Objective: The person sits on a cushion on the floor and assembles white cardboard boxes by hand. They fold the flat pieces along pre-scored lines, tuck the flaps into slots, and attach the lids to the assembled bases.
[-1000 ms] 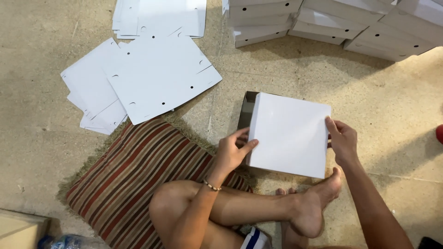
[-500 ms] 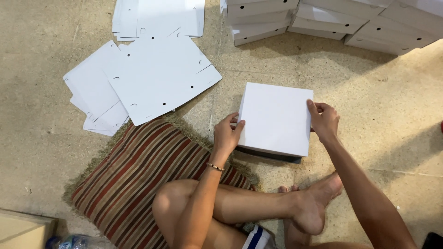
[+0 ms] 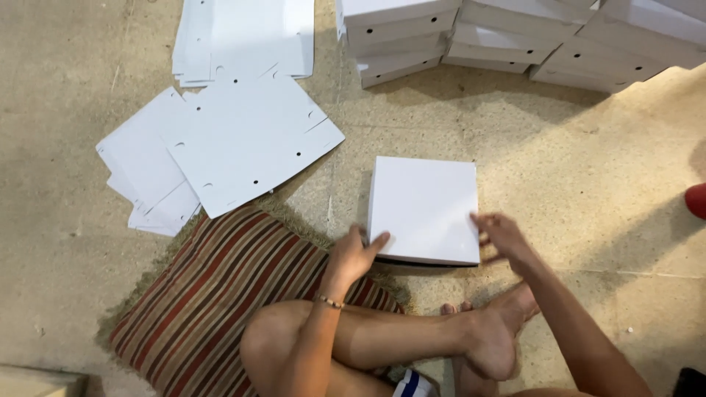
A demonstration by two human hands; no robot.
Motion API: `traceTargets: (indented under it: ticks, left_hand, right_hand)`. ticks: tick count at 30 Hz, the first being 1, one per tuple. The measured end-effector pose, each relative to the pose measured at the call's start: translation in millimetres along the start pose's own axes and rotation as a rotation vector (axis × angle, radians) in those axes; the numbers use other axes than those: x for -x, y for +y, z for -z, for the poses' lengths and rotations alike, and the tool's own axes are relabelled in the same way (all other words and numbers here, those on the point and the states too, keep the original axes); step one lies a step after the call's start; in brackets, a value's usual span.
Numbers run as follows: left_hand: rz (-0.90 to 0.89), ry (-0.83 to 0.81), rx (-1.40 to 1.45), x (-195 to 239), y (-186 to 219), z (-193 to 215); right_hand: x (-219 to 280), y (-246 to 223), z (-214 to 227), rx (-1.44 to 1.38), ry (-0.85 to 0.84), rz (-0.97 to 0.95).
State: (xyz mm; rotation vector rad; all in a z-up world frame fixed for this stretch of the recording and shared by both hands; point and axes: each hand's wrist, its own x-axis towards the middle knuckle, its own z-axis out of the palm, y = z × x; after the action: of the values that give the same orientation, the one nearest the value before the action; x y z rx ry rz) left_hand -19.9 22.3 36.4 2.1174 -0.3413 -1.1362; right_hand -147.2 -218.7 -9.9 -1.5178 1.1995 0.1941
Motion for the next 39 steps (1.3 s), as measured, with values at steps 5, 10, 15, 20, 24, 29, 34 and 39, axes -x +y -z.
traceTargets:
  ticks: [5, 10, 15, 20, 24, 29, 34, 39]
  left_hand:
    - [0.047, -0.041, -0.023, -8.9, -7.9, -12.1]
    - [0.001, 0.146, 0.153, -45.7, -35.5, -26.0]
    - [0.003, 0.171, 0.381, -59.1, -48.9, -31.4]
    - [0.053, 0.156, 0.565, -61.4, -42.0, -34.1]
    - [0.076, 0.154, 0.834, -57.1, -30.1, -34.0]
    - [0.081, 0.155, 0.900, -60.9, -29.2, -37.2]
    - [0.130, 0.133, 0.959, -69.7, -38.5, -41.7]
    - [0.119, 0.128, 0.959, -66.8, -31.9, -39.0]
  right_hand:
    - [41.8, 13.1, -2.7, -0.202, -0.065, -0.059]
    - [40.3, 29.5, -8.9, -0.585, -0.009, 0.011]
    - [55.8, 18.1, -17.2, -0.748, -0.012, -0.020]
    - [38.3, 47.4, -25.5, -0.829, 0.059, -0.002]
    - [37.6, 52.8, -33.0, -0.852, 0.138, 0.045]
    - [44.2, 45.2, -36.5, -0.881, 0.170, 0.081]
    - [48.2, 41.5, -32.1, -0.821, 0.097, -0.102]
    - [55.4, 30.1, -30.9, -0.861, 0.083, -0.086]
